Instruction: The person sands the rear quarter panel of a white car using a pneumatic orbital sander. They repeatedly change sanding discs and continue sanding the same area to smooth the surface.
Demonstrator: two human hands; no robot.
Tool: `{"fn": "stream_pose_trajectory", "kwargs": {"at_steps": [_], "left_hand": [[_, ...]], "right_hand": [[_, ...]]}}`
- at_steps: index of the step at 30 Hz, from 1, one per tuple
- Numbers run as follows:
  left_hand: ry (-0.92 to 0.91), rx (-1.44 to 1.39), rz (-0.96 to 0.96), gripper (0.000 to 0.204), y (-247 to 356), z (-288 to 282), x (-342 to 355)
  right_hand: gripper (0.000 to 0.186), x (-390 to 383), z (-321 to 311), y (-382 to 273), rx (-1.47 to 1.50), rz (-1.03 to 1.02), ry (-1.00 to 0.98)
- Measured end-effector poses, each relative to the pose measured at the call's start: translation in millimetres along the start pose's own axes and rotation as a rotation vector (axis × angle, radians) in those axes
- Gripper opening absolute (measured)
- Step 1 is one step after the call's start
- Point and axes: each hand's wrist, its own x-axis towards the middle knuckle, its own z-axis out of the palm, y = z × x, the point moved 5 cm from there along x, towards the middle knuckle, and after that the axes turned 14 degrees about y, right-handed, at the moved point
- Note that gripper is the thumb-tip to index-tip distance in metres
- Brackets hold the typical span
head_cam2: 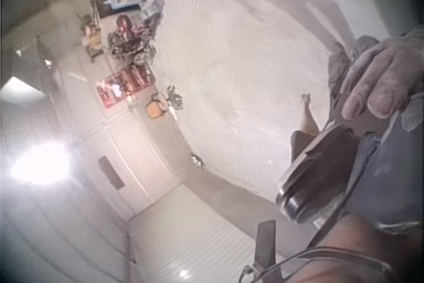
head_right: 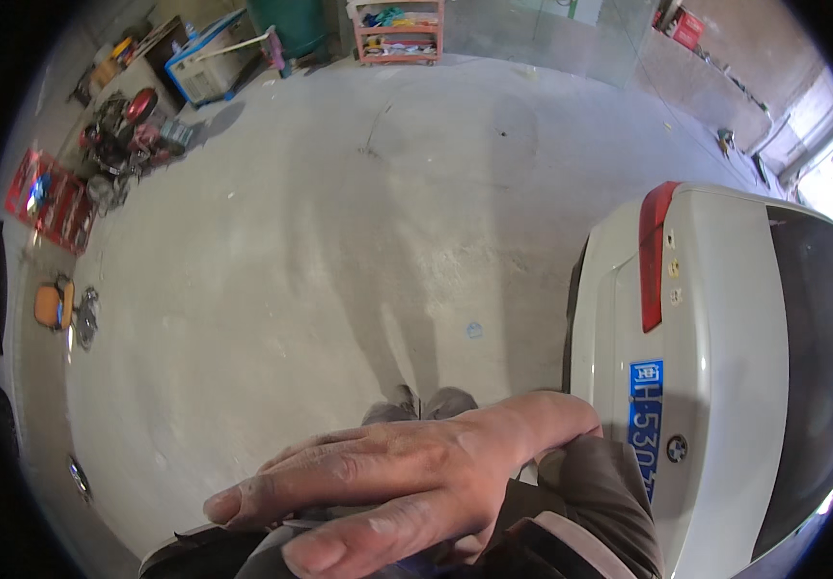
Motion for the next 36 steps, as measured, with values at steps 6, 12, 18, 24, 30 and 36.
{"fn": "stream_pose_trajectory", "kwargs": {"at_steps": [6,12,18,24,30,36], "left_hand": [[0.515,-0.325,0.013,0.04,158.3,-337.6,309.0],[0.591,-0.712,0.179,0.034,332.5,-385.0,464.0],[-0.081,-0.023,0.121,0.038,389.5,-232.4,399.1],[-0.232,0.114,0.123,0.038,491.3,-266.7,544.8],[-0.019,0.193,0.274,0.04,661.0,-433.1,876.9],[0.491,-0.149,0.52,0.043,1003.8,-741.4,1110.8]], "right_hand": [[0.064,133.3,-172.1,-53.9,-0.307,-0.53,-0.121],[0.041,249.4,-338.8,-85.9,-0.397,-0.477,-0.034],[0.044,391.1,-468.6,-134.6,-0.643,-0.513,-0.102],[0.028,532.8,-619.9,-107.5,-0.468,-1.013,0.433],[0.025,683.8,-754.8,-120.7,-0.428,-0.985,0.43],[0.039,807.1,-884.2,-126.3,-0.233,-0.84,0.398]]}}
